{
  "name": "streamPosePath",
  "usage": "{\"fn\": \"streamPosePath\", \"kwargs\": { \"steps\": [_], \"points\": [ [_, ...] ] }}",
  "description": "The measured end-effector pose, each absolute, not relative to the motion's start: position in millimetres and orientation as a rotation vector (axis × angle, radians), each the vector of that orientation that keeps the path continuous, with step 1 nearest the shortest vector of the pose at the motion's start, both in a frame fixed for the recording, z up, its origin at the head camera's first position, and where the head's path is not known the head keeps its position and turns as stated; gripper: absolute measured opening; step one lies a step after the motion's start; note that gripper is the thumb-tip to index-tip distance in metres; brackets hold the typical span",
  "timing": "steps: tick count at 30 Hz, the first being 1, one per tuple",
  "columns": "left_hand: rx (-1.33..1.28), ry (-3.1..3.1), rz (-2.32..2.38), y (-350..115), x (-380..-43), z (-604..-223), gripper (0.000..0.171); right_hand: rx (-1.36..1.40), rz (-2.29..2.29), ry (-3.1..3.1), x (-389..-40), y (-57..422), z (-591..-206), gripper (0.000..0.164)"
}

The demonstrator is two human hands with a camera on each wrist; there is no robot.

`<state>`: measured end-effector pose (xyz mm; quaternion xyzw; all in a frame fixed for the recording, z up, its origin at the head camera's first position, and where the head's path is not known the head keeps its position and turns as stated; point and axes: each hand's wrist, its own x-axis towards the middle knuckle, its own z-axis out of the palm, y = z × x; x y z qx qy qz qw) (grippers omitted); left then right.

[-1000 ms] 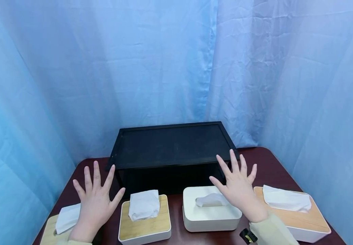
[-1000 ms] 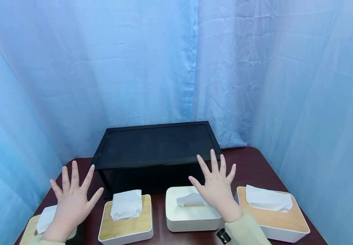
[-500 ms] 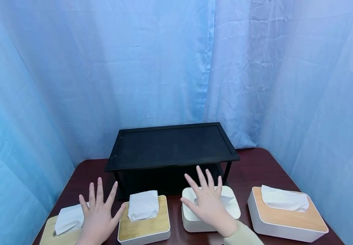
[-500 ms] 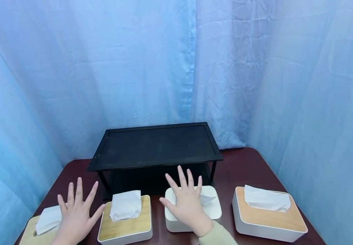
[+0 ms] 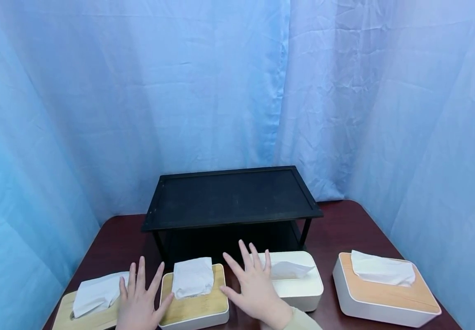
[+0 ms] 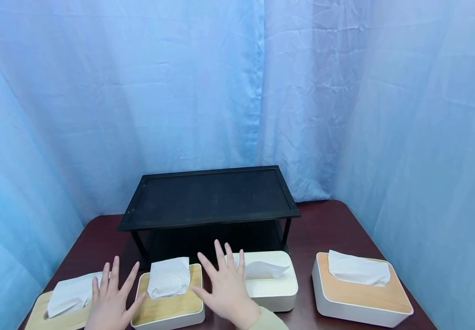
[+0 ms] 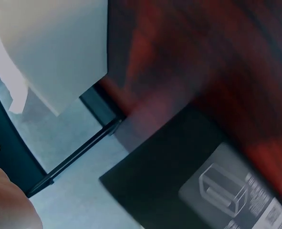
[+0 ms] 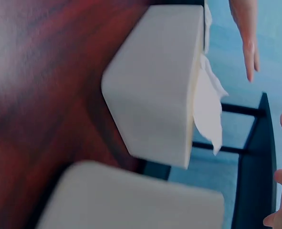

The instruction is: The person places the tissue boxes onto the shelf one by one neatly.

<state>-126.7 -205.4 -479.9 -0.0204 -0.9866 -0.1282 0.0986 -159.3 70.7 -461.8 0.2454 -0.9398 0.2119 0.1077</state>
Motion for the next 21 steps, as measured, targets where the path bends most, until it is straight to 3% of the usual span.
{"fn": "streamPosePath", "kwargs": {
  "steps": [12, 21],
  "points": [
    [-0.084, -2.912, -0.409, -201, -128, -506, 0.071, 0.867, 0.577, -2.762, -150, 47, -483, 0.064],
    [-0.124, -2.934, -0.412, -201, -124, -529, 0.086, 0.951, 0.79, -2.899, -149, 35, -494, 0.075]
  ]
}}
